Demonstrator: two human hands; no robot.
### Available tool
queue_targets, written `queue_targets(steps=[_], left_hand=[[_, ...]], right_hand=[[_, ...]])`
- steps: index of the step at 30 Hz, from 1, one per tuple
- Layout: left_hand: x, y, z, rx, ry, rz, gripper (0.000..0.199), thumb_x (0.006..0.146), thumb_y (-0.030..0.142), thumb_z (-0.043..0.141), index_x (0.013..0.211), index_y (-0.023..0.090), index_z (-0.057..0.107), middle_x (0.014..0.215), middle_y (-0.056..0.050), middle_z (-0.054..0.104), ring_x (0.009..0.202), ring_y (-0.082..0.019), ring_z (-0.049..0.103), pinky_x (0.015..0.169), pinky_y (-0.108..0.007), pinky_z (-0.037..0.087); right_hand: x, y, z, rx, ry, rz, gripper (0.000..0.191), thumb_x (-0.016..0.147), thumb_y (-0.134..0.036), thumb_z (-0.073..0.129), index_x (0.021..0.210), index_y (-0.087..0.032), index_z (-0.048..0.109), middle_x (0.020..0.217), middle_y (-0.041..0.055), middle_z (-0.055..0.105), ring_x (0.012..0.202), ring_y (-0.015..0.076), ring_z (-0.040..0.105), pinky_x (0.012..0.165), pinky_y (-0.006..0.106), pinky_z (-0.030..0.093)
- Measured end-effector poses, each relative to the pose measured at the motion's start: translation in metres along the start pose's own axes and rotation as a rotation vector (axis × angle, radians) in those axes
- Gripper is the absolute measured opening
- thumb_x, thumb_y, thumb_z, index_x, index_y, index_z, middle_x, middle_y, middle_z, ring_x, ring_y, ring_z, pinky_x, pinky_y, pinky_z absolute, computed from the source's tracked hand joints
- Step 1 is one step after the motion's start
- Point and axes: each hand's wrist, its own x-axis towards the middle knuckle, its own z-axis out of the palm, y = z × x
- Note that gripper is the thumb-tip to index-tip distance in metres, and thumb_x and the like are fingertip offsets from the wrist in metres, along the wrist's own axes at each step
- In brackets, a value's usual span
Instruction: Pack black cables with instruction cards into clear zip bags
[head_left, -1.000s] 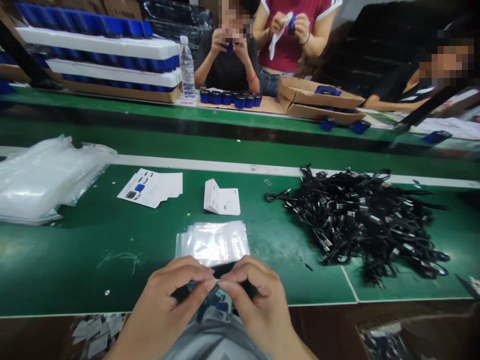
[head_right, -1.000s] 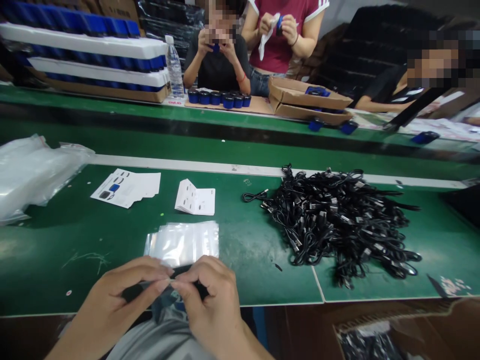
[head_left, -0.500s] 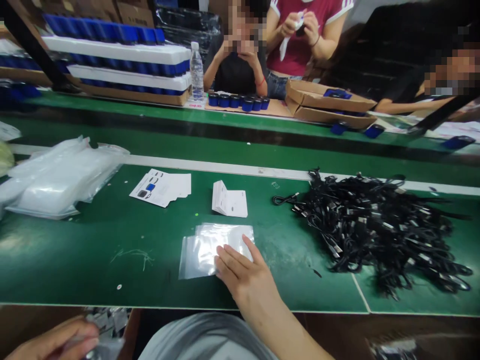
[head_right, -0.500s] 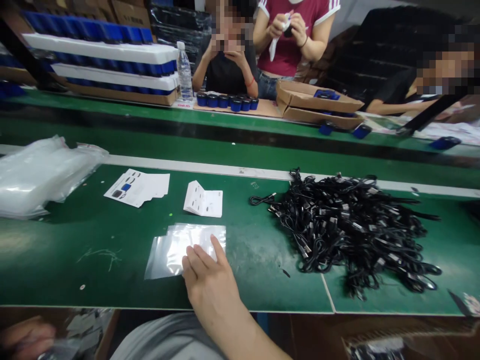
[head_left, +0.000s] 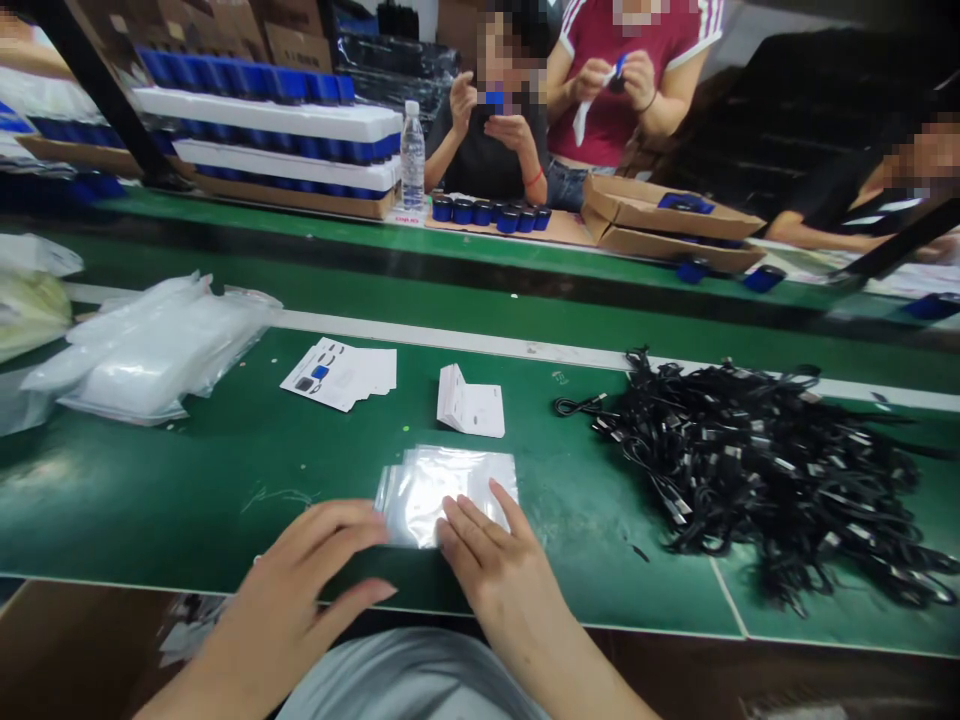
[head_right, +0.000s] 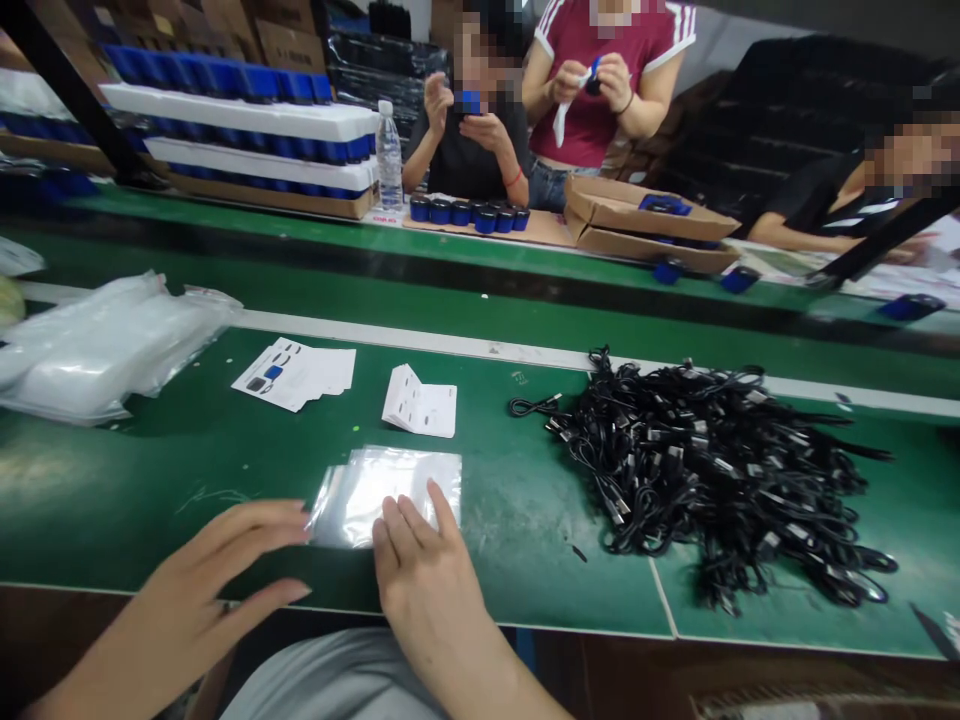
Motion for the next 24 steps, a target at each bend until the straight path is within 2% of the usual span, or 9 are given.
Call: queue_targets(steps=[2, 4, 8, 13, 16, 18, 20, 22, 24], left_hand=[[0.026, 0.009, 0.015, 0.054, -0.076, 0.121, 0.030, 0.075, 0.038, 0.066, 0.103, 0.028, 0.061, 0.108, -0.001, 0.066, 0.102, -0.021, 0.060, 0.087, -0.033, 0.049], [0.042, 0.013, 0.028, 0.079, -0.138, 0.201, 0.031, 0.077, 0.032, 0.064, 0.107, 0.024, 0.060, 0.109, -0.004, 0.066, 0.101, -0.022, 0.060, 0.088, -0.035, 0.048], [0.052, 0.013, 0.041, 0.075, -0.147, 0.202, 0.009, 0.080, 0.017, 0.060, 0.088, 0.021, 0.064, 0.095, -0.003, 0.067, 0.087, -0.018, 0.062, 0.076, -0.029, 0.050], [0.062, 0.009, 0.040, 0.012, -0.164, 0.008, 0.021, 0.072, 0.023, 0.069, 0.092, 0.022, 0.064, 0.086, 0.000, 0.063, 0.079, -0.017, 0.060, 0.070, -0.027, 0.050], [0.073, 0.007, 0.039, -0.013, -0.202, -0.068, 0.005, 0.074, 0.023, 0.065, 0.078, 0.022, 0.066, 0.077, 0.003, 0.061, 0.066, -0.012, 0.061, 0.061, -0.021, 0.048], [0.079, 0.006, 0.037, -0.011, -0.209, -0.075, 0.010, 0.077, 0.023, 0.060, 0.068, 0.022, 0.066, 0.070, 0.004, 0.060, 0.059, -0.010, 0.059, 0.056, -0.019, 0.045], [0.081, 0.007, 0.034, -0.003, -0.193, -0.060, 0.017, 0.080, 0.024, 0.056, 0.067, 0.022, 0.067, 0.068, 0.003, 0.061, 0.061, -0.011, 0.061, 0.057, -0.020, 0.045], [0.080, 0.008, 0.030, -0.003, -0.130, -0.014, 0.020, 0.083, 0.026, 0.052, 0.071, 0.022, 0.069, 0.070, 0.002, 0.063, 0.066, -0.012, 0.062, 0.061, -0.020, 0.046], [0.075, 0.011, 0.026, 0.007, -0.011, 0.067, 0.024, 0.086, 0.026, 0.049, 0.073, 0.022, 0.069, 0.071, 0.001, 0.064, 0.068, -0.012, 0.061, 0.063, -0.021, 0.046]], right_hand=[[-0.003, 0.000, 0.003, 0.018, 0.031, 0.017, 0.024, 0.088, -0.004, 0.044, 0.100, -0.011, 0.063, 0.106, 0.0146, 0.068, 0.102, 0.0262, 0.063, 0.098, 0.049, 0.041], [-0.007, 0.002, 0.004, 0.064, 0.067, 0.054, 0.022, 0.090, -0.007, 0.045, 0.098, -0.014, 0.064, 0.105, 0.0111, 0.070, 0.101, 0.0237, 0.064, 0.096, 0.045, 0.044], [-0.015, 0.007, -0.003, 0.118, 0.198, 0.183, 0.017, 0.089, -0.011, 0.049, 0.098, -0.017, 0.063, 0.103, 0.0083, 0.070, 0.101, 0.0207, 0.064, 0.093, 0.041, 0.047], [-0.020, 0.010, -0.010, 0.124, 0.171, 0.227, 0.023, 0.088, -0.010, 0.047, 0.105, -0.015, 0.061, 0.108, 0.0110, 0.068, 0.101, 0.0233, 0.064, 0.090, 0.043, 0.048], [-0.017, 0.013, -0.006, 0.098, 0.150, 0.240, 0.023, 0.089, -0.013, 0.046, 0.107, -0.015, 0.061, 0.113, 0.0122, 0.066, 0.104, 0.0238, 0.062, 0.091, 0.043, 0.049], [-0.015, 0.015, 0.000, 0.078, 0.160, 0.245, 0.021, 0.090, -0.015, 0.047, 0.105, -0.017, 0.062, 0.114, 0.0110, 0.066, 0.105, 0.0233, 0.062, 0.091, 0.042, 0.048], [-0.013, 0.017, 0.005, 0.067, 0.191, 0.255, 0.020, 0.090, -0.015, 0.047, 0.103, -0.018, 0.063, 0.113, 0.0097, 0.066, 0.105, 0.0230, 0.062, 0.092, 0.041, 0.047], [-0.010, 0.017, 0.006, 0.080, 0.218, 0.276, 0.020, 0.090, -0.014, 0.048, 0.101, -0.018, 0.063, 0.112, 0.0099, 0.067, 0.104, 0.0236, 0.062, 0.094, 0.043, 0.045], [-0.007, 0.017, 0.001, 0.141, 0.243, 0.326, 0.020, 0.089, -0.015, 0.048, 0.103, -0.018, 0.062, 0.112, 0.0111, 0.066, 0.104, 0.0251, 0.061, 0.097, 0.047, 0.041]])
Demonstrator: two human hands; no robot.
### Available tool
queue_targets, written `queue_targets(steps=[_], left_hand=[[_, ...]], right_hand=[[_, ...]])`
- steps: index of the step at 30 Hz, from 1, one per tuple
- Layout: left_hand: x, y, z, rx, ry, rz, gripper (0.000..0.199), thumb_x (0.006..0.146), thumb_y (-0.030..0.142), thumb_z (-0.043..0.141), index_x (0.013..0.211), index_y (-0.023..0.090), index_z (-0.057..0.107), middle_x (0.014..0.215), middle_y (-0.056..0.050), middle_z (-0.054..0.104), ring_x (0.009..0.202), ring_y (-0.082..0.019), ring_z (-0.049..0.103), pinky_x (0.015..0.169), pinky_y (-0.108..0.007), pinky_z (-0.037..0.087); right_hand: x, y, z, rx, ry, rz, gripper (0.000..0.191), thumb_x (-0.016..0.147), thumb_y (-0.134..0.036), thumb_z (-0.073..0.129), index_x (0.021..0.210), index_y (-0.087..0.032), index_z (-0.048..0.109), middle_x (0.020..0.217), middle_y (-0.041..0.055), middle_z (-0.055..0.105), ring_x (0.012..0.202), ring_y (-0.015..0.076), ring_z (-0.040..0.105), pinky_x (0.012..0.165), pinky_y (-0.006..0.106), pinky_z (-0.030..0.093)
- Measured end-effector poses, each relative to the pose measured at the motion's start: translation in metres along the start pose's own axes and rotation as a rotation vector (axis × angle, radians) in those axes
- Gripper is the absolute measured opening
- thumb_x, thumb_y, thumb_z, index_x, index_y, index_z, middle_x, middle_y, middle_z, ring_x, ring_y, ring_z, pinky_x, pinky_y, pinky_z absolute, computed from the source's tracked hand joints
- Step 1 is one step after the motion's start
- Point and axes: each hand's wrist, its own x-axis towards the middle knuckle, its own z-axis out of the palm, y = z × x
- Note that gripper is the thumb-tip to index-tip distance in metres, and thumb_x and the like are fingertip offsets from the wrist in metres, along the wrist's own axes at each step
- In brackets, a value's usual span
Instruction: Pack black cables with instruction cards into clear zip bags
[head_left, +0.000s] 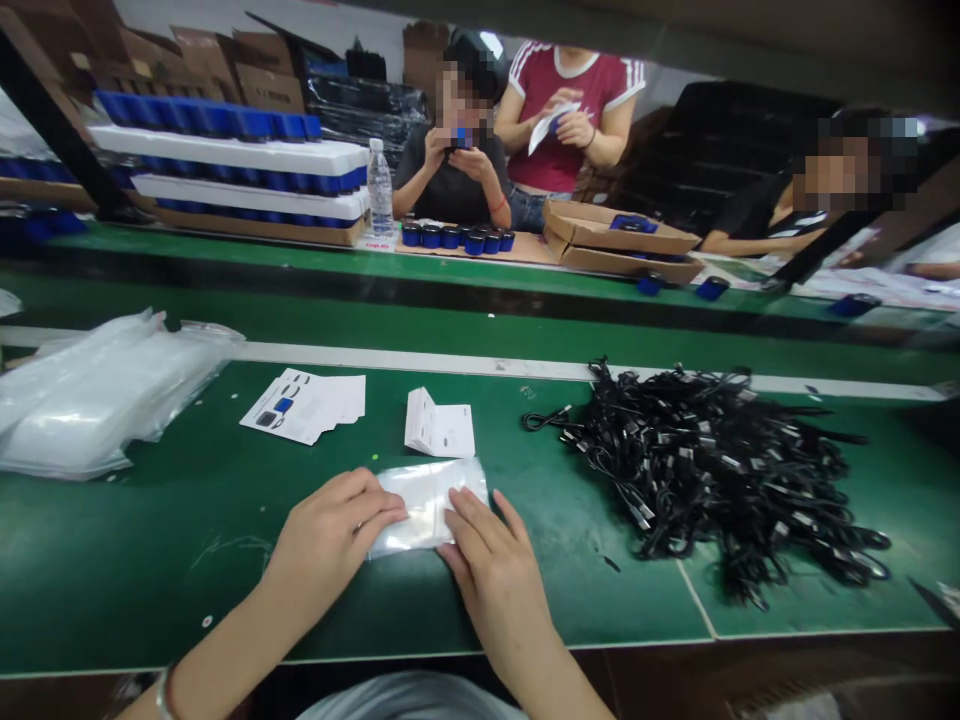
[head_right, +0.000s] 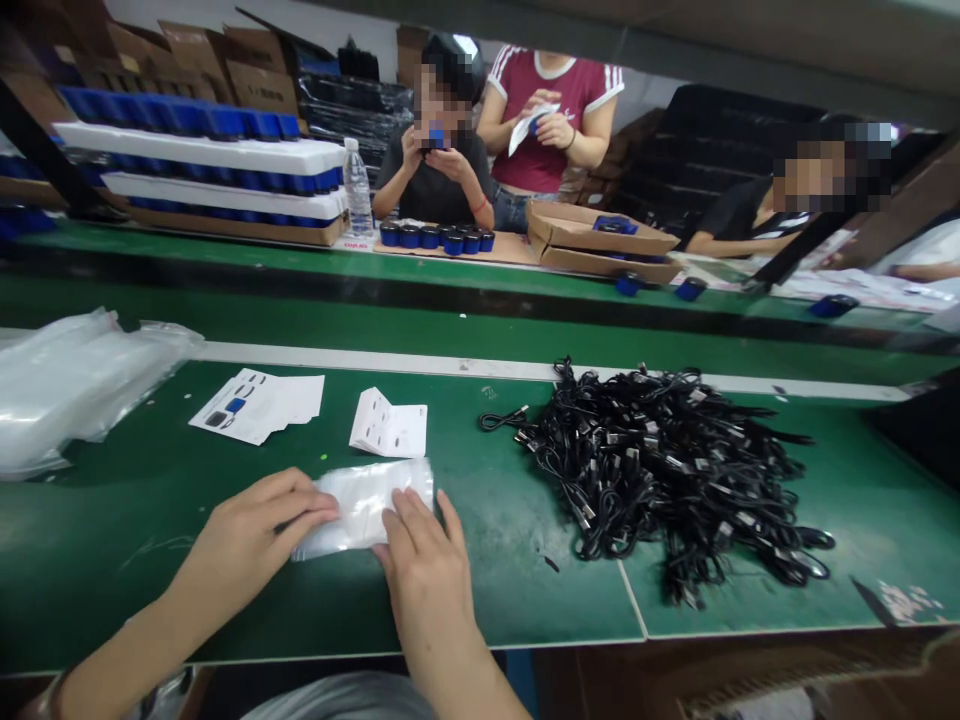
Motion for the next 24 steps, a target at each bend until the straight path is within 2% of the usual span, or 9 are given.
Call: queue_targets(steps=[2, 5, 7, 9, 12, 14, 16, 19, 24], left_hand=[[-0.005, 0.003, -0.002, 0.038, 0.100, 0.086, 0.024, 0.087, 0.025, 0.049, 0.073, 0.022, 0.068, 0.071, 0.001, 0.065, 0.067, -0.012, 0.059, 0.063, -0.022, 0.046], [-0.012, 0.006, 0.000, 0.115, 0.121, 0.135, 0.021, 0.086, 0.023, 0.051, 0.075, 0.023, 0.068, 0.072, 0.001, 0.065, 0.065, -0.013, 0.058, 0.064, -0.026, 0.045], [-0.016, 0.009, 0.003, 0.133, 0.105, 0.120, 0.021, 0.087, 0.025, 0.051, 0.075, 0.024, 0.068, 0.073, 0.001, 0.065, 0.067, -0.015, 0.059, 0.066, -0.029, 0.046], [-0.019, 0.012, 0.005, 0.100, 0.113, 0.069, 0.019, 0.086, 0.032, 0.052, 0.079, 0.024, 0.067, 0.077, 0.000, 0.065, 0.071, -0.016, 0.060, 0.068, -0.029, 0.048], [-0.026, 0.020, 0.007, -0.037, 0.119, -0.046, 0.021, 0.084, 0.041, 0.054, 0.089, 0.023, 0.064, 0.082, -0.001, 0.064, 0.071, -0.014, 0.062, 0.064, -0.023, 0.051], [-0.029, 0.026, 0.006, -0.160, 0.054, -0.094, 0.019, 0.084, 0.039, 0.054, 0.090, 0.023, 0.063, 0.080, 0.001, 0.065, 0.065, -0.011, 0.063, 0.058, -0.018, 0.050], [-0.030, 0.031, 0.006, -0.255, -0.028, -0.129, 0.015, 0.085, 0.036, 0.054, 0.089, 0.025, 0.063, 0.079, 0.003, 0.067, 0.063, -0.010, 0.064, 0.057, -0.015, 0.050], [-0.030, 0.032, 0.007, -0.315, -0.095, -0.242, 0.014, 0.084, 0.034, 0.053, 0.086, 0.028, 0.066, 0.080, 0.005, 0.070, 0.068, -0.010, 0.067, 0.059, -0.014, 0.051], [-0.031, 0.028, 0.008, -0.412, -0.161, -0.398, 0.017, 0.082, 0.038, 0.055, 0.084, 0.028, 0.069, 0.077, 0.005, 0.071, 0.065, -0.011, 0.067, 0.058, -0.015, 0.052]], right_hand=[[0.005, -0.004, -0.009, 0.135, 0.012, 0.143, 0.022, 0.089, -0.017, 0.047, 0.107, -0.019, 0.059, 0.111, 0.0115, 0.066, 0.104, 0.0248, 0.061, 0.095, 0.047, 0.042], [0.013, -0.010, -0.021, 0.526, -0.013, 0.451, 0.023, 0.086, -0.021, 0.052, 0.109, -0.021, 0.051, 0.103, 0.0094, 0.067, 0.095, 0.0211, 0.064, 0.083, 0.037, 0.050], [0.017, -0.012, -0.024, 0.770, -0.074, 0.611, 0.023, 0.080, -0.024, 0.058, 0.101, -0.021, 0.048, 0.086, 0.0048, 0.069, 0.080, 0.0185, 0.066, 0.074, 0.032, 0.052], [0.019, -0.012, -0.023, 0.882, -0.115, 0.704, 0.023, 0.076, -0.024, 0.062, 0.091, -0.021, 0.046, 0.067, -0.0017, 0.065, 0.066, 0.0158, 0.063, 0.067, 0.029, 0.050], [0.020, -0.013, -0.018, 0.898, -0.092, 0.760, 0.025, 0.072, -0.023, 0.066, 0.084, -0.021, 0.043, 0.061, -0.0045, 0.062, 0.061, 0.0138, 0.059, 0.064, 0.026, 0.046], [0.020, -0.014, -0.015, 0.922, -0.096, 0.771, 0.027, 0.069, -0.022, 0.068, 0.085, -0.020, 0.045, 0.063, -0.0038, 0.062, 0.061, 0.0130, 0.058, 0.063, 0.025, 0.045], [0.021, -0.016, -0.013, 0.973, -0.177, 0.764, 0.023, 0.068, -0.022, 0.068, 0.083, -0.018, 0.051, 0.063, -0.0032, 0.061, 0.058, 0.0117, 0.056, 0.060, 0.024, 0.044], [0.022, -0.019, -0.012, 0.930, -0.322, 0.769, 0.013, 0.069, -0.023, 0.068, 0.070, -0.015, 0.058, 0.058, -0.0030, 0.058, 0.053, 0.0093, 0.051, 0.053, 0.020, 0.040], [0.022, -0.020, -0.010, 0.810, -0.405, 0.789, 0.011, 0.073, -0.021, 0.063, 0.064, -0.014, 0.062, 0.055, -0.0026, 0.058, 0.050, 0.0081, 0.048, 0.048, 0.018, 0.035]])
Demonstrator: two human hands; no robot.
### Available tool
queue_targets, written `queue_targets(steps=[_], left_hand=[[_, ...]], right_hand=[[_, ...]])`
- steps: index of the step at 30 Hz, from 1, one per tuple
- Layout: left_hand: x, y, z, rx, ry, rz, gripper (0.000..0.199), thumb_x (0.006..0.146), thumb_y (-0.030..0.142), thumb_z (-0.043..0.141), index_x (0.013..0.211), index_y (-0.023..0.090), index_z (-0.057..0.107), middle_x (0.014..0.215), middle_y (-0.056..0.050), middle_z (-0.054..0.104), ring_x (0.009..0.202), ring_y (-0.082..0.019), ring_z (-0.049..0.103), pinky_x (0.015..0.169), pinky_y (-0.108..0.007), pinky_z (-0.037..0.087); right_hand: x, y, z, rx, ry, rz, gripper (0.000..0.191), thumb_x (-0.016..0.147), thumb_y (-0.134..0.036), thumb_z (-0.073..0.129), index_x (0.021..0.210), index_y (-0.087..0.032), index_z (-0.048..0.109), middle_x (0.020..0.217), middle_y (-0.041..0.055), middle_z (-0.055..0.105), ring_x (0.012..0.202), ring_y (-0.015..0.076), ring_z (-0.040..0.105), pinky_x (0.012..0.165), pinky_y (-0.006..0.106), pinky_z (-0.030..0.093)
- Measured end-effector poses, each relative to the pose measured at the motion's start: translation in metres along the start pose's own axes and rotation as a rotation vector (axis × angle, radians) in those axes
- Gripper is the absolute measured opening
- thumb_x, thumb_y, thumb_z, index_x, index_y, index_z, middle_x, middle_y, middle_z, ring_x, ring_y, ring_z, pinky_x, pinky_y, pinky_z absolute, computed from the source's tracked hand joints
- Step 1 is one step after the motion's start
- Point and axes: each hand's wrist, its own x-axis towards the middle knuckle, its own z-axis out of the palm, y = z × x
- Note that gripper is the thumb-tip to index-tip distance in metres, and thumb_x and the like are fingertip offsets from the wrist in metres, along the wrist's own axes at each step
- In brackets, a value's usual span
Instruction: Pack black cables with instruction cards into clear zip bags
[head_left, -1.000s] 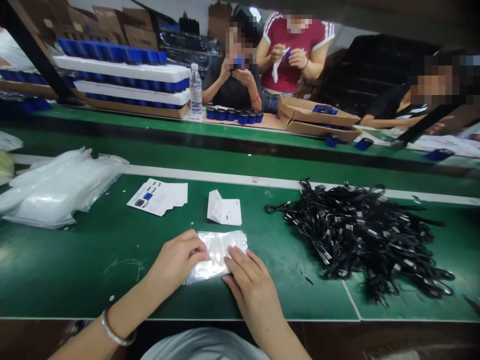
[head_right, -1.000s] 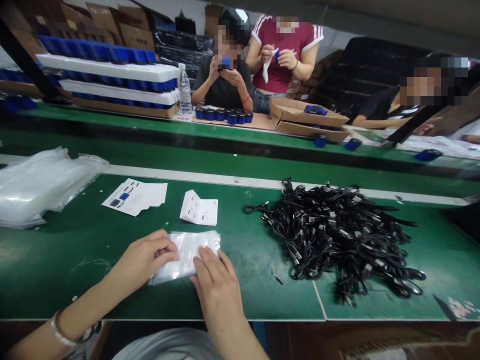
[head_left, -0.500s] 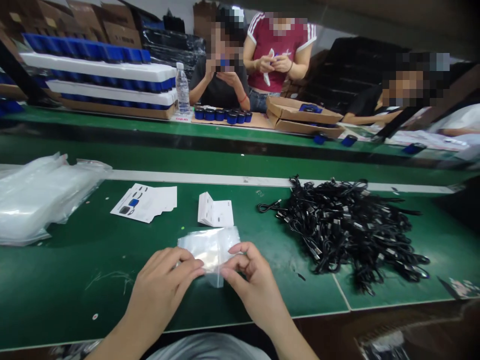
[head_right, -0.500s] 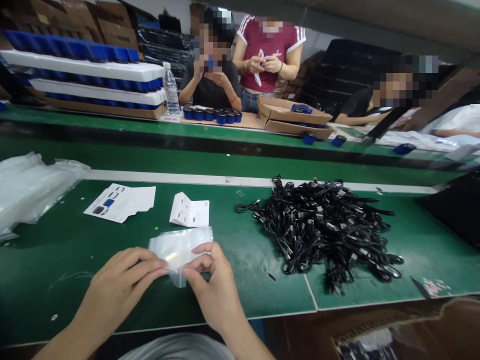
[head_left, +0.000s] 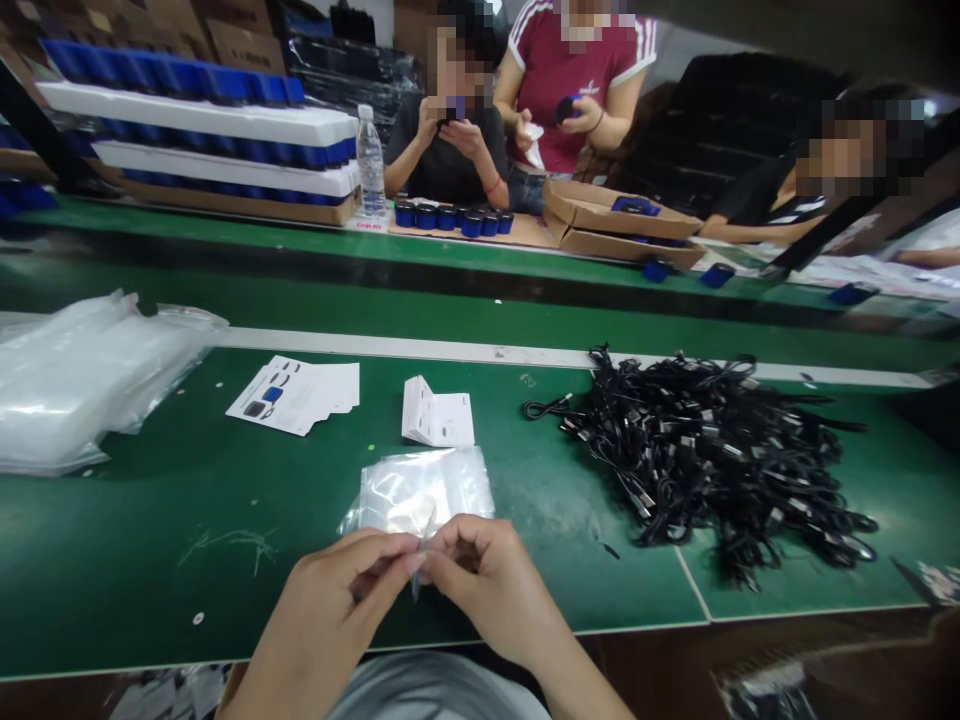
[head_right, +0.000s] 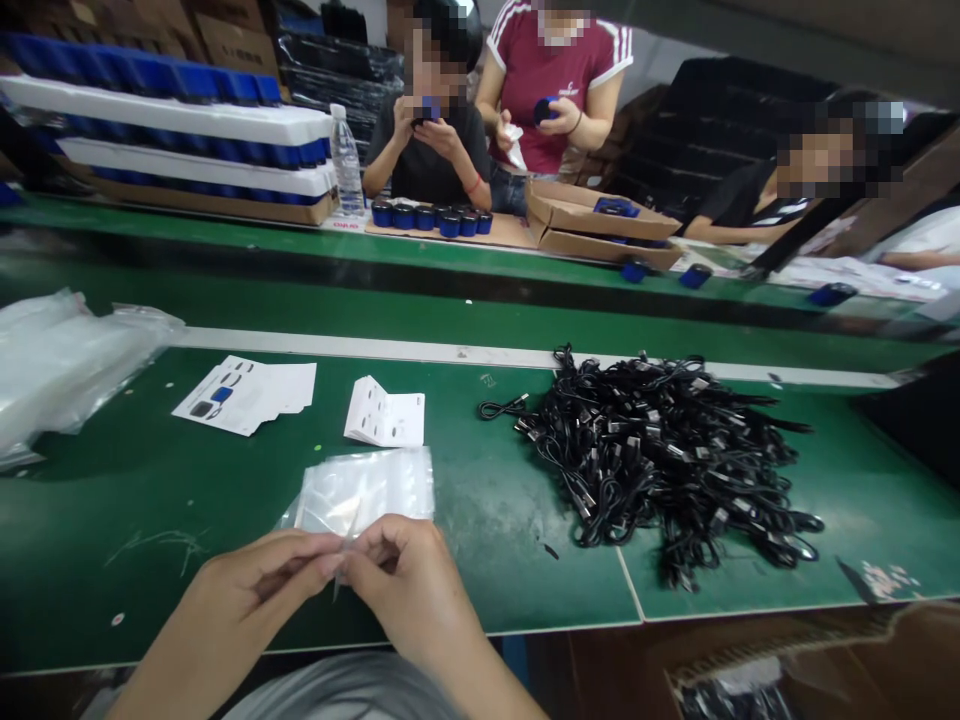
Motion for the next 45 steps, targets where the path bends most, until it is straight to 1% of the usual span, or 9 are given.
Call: queue_targets(steps=[7, 13, 21, 27, 29, 34, 38, 42, 45], left_hand=[[-0.001, 0.002, -0.003, -0.129, -0.056, -0.103, 0.018, 0.079, 0.037, 0.057, 0.084, 0.027, 0.071, 0.080, 0.003, 0.072, 0.069, -0.013, 0.068, 0.061, -0.016, 0.053], [0.000, 0.002, -0.002, -0.223, -0.119, -0.152, 0.022, 0.078, 0.041, 0.059, 0.090, 0.026, 0.070, 0.084, 0.002, 0.071, 0.073, -0.014, 0.069, 0.065, -0.017, 0.054], [0.001, 0.006, -0.005, 0.053, -0.097, 0.039, 0.026, 0.086, 0.034, 0.046, 0.071, 0.024, 0.064, 0.064, 0.005, 0.064, 0.057, -0.010, 0.062, 0.051, -0.016, 0.046], [0.001, 0.004, 0.004, 0.251, 0.136, 0.203, 0.020, 0.085, 0.028, 0.046, 0.073, 0.023, 0.061, 0.064, 0.005, 0.063, 0.052, -0.009, 0.061, 0.048, -0.017, 0.044], [0.002, 0.005, 0.007, 0.269, 0.160, 0.243, 0.022, 0.086, 0.026, 0.043, 0.069, 0.022, 0.057, 0.061, 0.005, 0.060, 0.049, -0.009, 0.059, 0.045, -0.016, 0.043], [0.002, 0.007, 0.013, 0.221, 0.092, 0.298, 0.023, 0.087, 0.023, 0.043, 0.064, 0.021, 0.044, 0.057, 0.006, 0.054, 0.047, -0.007, 0.057, 0.044, -0.014, 0.041], [0.002, 0.002, 0.014, 0.178, 0.054, 0.320, 0.022, 0.086, 0.021, 0.044, 0.064, 0.021, 0.044, 0.057, 0.007, 0.052, 0.046, -0.006, 0.053, 0.046, -0.015, 0.040], [0.000, -0.002, 0.013, 0.185, 0.134, 0.328, 0.022, 0.082, 0.017, 0.045, 0.061, 0.021, 0.042, 0.054, 0.007, 0.048, 0.044, -0.006, 0.049, 0.046, -0.015, 0.039], [-0.003, 0.000, 0.012, 0.191, 0.173, 0.298, 0.021, 0.081, 0.015, 0.044, 0.062, 0.021, 0.044, 0.053, 0.007, 0.048, 0.044, -0.006, 0.048, 0.047, -0.014, 0.039]], right_hand=[[-0.003, -0.005, -0.001, 0.009, -0.091, -0.063, 0.014, 0.080, -0.018, 0.054, 0.076, -0.014, 0.068, 0.070, 0.0029, 0.069, 0.066, 0.0140, 0.061, 0.062, 0.022, 0.044], [-0.002, -0.005, -0.002, -0.047, -0.108, -0.118, 0.017, 0.079, -0.013, 0.052, 0.071, -0.015, 0.067, 0.062, -0.0009, 0.063, 0.056, 0.0102, 0.055, 0.053, 0.019, 0.038], [-0.005, -0.005, -0.003, -0.213, -0.082, -0.207, 0.015, 0.077, -0.011, 0.050, 0.070, -0.015, 0.063, 0.066, 0.0005, 0.065, 0.063, 0.0128, 0.059, 0.061, 0.021, 0.044], [-0.018, -0.005, 0.008, -0.540, 0.140, -0.327, 0.018, 0.085, -0.018, 0.047, 0.094, -0.017, 0.062, 0.084, 0.0064, 0.066, 0.078, 0.0204, 0.062, 0.071, 0.029, 0.047], [-0.021, -0.005, 0.009, -0.573, 0.174, -0.359, 0.020, 0.085, -0.018, 0.046, 0.098, -0.017, 0.061, 0.086, 0.0071, 0.066, 0.081, 0.0212, 0.063, 0.073, 0.030, 0.047], [-0.020, -0.007, 0.007, -0.592, 0.115, -0.358, 0.022, 0.083, -0.010, 0.040, 0.084, -0.018, 0.060, 0.078, 0.0045, 0.065, 0.073, 0.0168, 0.062, 0.067, 0.023, 0.045], [-0.017, -0.004, 0.006, -0.673, 0.099, -0.344, 0.020, 0.082, -0.011, 0.042, 0.071, -0.019, 0.056, 0.066, 0.0014, 0.062, 0.057, 0.0127, 0.057, 0.054, 0.020, 0.036], [-0.012, -0.001, 0.004, -0.812, 0.232, -0.320, 0.021, 0.080, -0.015, 0.045, 0.060, -0.018, 0.052, 0.056, 0.0006, 0.058, 0.050, 0.0127, 0.052, 0.049, 0.023, 0.028], [-0.011, -0.005, 0.001, -0.769, 0.240, -0.270, 0.019, 0.082, -0.016, 0.046, 0.067, -0.018, 0.058, 0.061, 0.0014, 0.062, 0.053, 0.0132, 0.055, 0.052, 0.023, 0.031]])
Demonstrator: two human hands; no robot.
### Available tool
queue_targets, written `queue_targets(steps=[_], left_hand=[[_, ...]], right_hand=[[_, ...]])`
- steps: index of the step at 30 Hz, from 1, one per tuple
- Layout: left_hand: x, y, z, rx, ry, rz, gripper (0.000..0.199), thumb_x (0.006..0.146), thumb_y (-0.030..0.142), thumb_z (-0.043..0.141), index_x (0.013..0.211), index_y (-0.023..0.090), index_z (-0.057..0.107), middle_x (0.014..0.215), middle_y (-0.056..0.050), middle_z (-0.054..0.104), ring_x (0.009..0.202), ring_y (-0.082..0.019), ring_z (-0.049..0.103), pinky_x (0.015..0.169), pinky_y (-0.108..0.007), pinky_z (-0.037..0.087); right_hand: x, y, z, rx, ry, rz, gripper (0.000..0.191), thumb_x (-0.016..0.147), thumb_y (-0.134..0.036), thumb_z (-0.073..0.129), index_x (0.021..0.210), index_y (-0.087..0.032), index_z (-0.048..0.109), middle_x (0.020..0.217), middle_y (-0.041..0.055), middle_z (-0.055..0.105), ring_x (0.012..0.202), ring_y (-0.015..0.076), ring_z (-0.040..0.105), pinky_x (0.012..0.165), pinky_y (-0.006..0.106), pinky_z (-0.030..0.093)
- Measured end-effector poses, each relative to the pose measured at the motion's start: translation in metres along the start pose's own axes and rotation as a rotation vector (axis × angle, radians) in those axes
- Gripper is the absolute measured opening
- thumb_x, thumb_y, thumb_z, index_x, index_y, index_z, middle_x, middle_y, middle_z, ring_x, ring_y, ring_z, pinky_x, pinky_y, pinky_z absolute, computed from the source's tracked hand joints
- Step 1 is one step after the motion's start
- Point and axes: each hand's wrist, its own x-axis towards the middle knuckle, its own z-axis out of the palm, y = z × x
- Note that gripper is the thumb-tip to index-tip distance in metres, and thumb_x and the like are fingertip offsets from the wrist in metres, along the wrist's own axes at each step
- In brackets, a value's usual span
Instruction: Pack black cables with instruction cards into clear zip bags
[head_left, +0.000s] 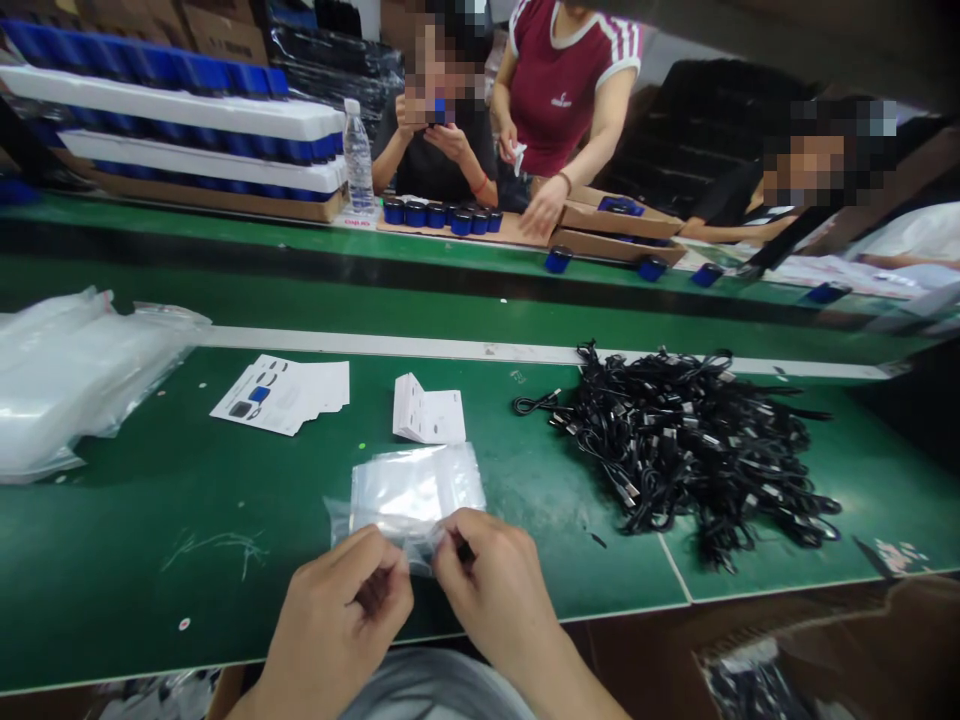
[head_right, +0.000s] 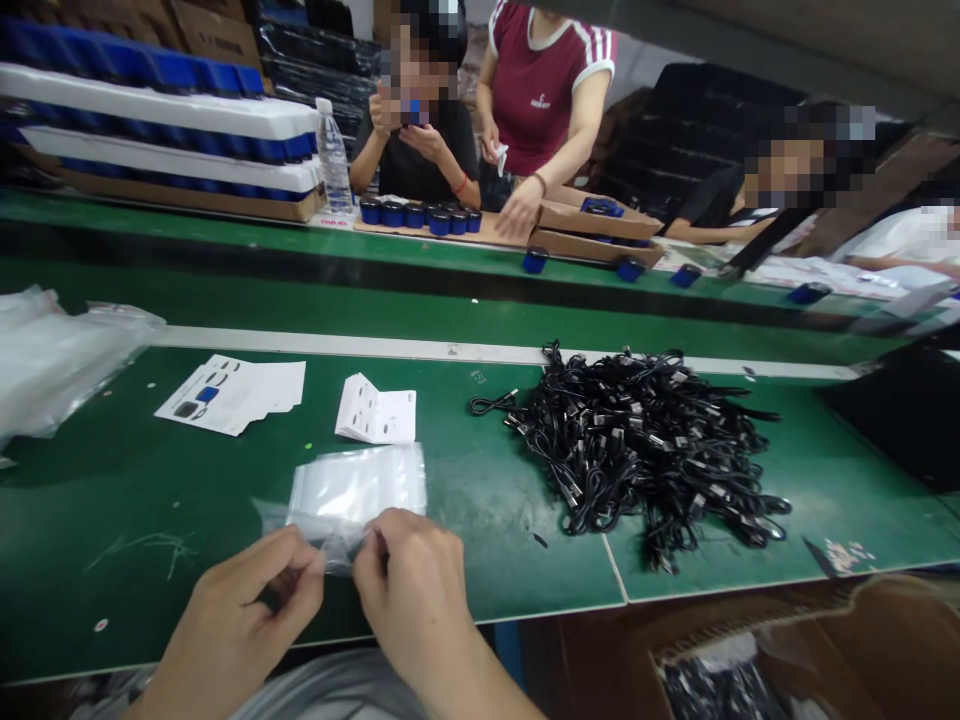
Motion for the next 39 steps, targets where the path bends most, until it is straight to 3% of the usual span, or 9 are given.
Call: queue_targets(steps=[3, 11, 17, 22, 26, 29, 33, 36, 39], left_hand=[[0.000, 0.003, -0.002, -0.010, 0.002, -0.016, 0.020, 0.081, 0.016, 0.045, 0.062, 0.021, 0.044, 0.053, 0.007, 0.048, 0.044, -0.006, 0.048, 0.046, -0.014, 0.039], [-0.003, -0.003, -0.007, 0.043, 0.003, -0.061, 0.019, 0.077, 0.015, 0.045, 0.059, 0.021, 0.044, 0.051, 0.008, 0.048, 0.043, -0.006, 0.048, 0.046, -0.014, 0.039], [0.002, -0.006, -0.008, -0.011, -0.041, -0.134, 0.022, 0.078, 0.023, 0.046, 0.057, 0.021, 0.046, 0.048, 0.008, 0.048, 0.042, -0.007, 0.048, 0.042, -0.014, 0.037], [0.004, 0.003, -0.009, -0.056, -0.006, -0.256, 0.022, 0.077, 0.025, 0.044, 0.055, 0.022, 0.044, 0.048, 0.007, 0.044, 0.043, -0.009, 0.044, 0.045, -0.018, 0.035], [0.005, 0.002, -0.009, -0.139, -0.020, -0.353, 0.026, 0.078, 0.031, 0.044, 0.054, 0.021, 0.042, 0.048, 0.007, 0.040, 0.043, -0.009, 0.041, 0.044, -0.019, 0.033], [0.006, -0.002, -0.005, -0.202, -0.042, -0.381, 0.027, 0.078, 0.032, 0.044, 0.054, 0.021, 0.044, 0.048, 0.007, 0.037, 0.044, -0.010, 0.038, 0.044, -0.019, 0.032], [0.009, -0.005, 0.004, -0.214, -0.059, -0.357, 0.025, 0.077, 0.029, 0.044, 0.054, 0.021, 0.043, 0.048, 0.007, 0.039, 0.044, -0.010, 0.040, 0.045, -0.019, 0.035], [0.008, -0.006, 0.007, -0.203, -0.082, -0.330, 0.023, 0.077, 0.027, 0.045, 0.055, 0.021, 0.044, 0.048, 0.006, 0.043, 0.044, -0.010, 0.044, 0.046, -0.019, 0.037], [0.007, -0.006, 0.008, -0.200, -0.064, -0.309, 0.023, 0.078, 0.027, 0.045, 0.056, 0.021, 0.043, 0.048, 0.006, 0.045, 0.044, -0.009, 0.046, 0.046, -0.018, 0.037]], right_hand=[[0.001, -0.002, -0.003, 0.129, -0.031, -0.021, 0.013, 0.084, -0.021, 0.050, 0.081, -0.019, 0.062, 0.074, 0.0020, 0.066, 0.064, 0.0138, 0.059, 0.055, 0.021, 0.035], [0.016, 0.006, -0.005, -0.059, -0.024, 0.023, 0.024, 0.083, -0.023, 0.053, 0.059, -0.019, 0.054, 0.059, -0.0015, 0.058, 0.053, 0.0115, 0.051, 0.053, 0.022, 0.030], [0.021, 0.006, -0.020, 0.069, -0.176, -0.151, 0.016, 0.085, -0.029, 0.059, 0.073, -0.019, 0.062, 0.069, -0.0012, 0.065, 0.064, 0.0116, 0.058, 0.059, 0.019, 0.035], [0.022, 0.006, -0.019, -0.079, -0.116, -0.064, 0.016, 0.079, -0.012, 0.055, 0.066, -0.018, 0.062, 0.060, -0.0015, 0.062, 0.055, 0.0120, 0.054, 0.054, 0.022, 0.032], [0.028, 0.006, -0.028, 0.026, -0.122, -0.105, 0.016, 0.084, -0.023, 0.055, 0.070, -0.019, 0.062, 0.065, -0.0012, 0.063, 0.060, 0.0126, 0.056, 0.057, 0.022, 0.036], [0.050, 0.004, -0.035, 0.115, -0.002, -0.098, 0.013, 0.086, -0.030, 0.054, 0.089, -0.019, 0.062, 0.080, 0.0018, 0.065, 0.075, 0.0155, 0.059, 0.068, 0.025, 0.041], [0.105, 0.004, -0.027, 0.325, -0.038, 0.072, 0.052, 0.084, -0.045, 0.053, 0.124, -0.013, 0.044, 0.102, 0.0093, 0.061, 0.089, 0.0180, 0.059, 0.079, 0.030, 0.044], [0.139, 0.005, -0.015, 0.364, -0.125, 0.147, 0.071, 0.080, -0.056, 0.054, 0.129, -0.006, 0.040, 0.094, 0.0123, 0.063, 0.079, 0.0199, 0.061, 0.071, 0.031, 0.047], [0.153, 0.007, -0.009, 0.401, -0.204, 0.200, 0.078, 0.075, -0.054, 0.061, 0.131, -0.004, 0.038, 0.075, 0.0072, 0.064, 0.060, 0.0170, 0.060, 0.056, 0.028, 0.047]])
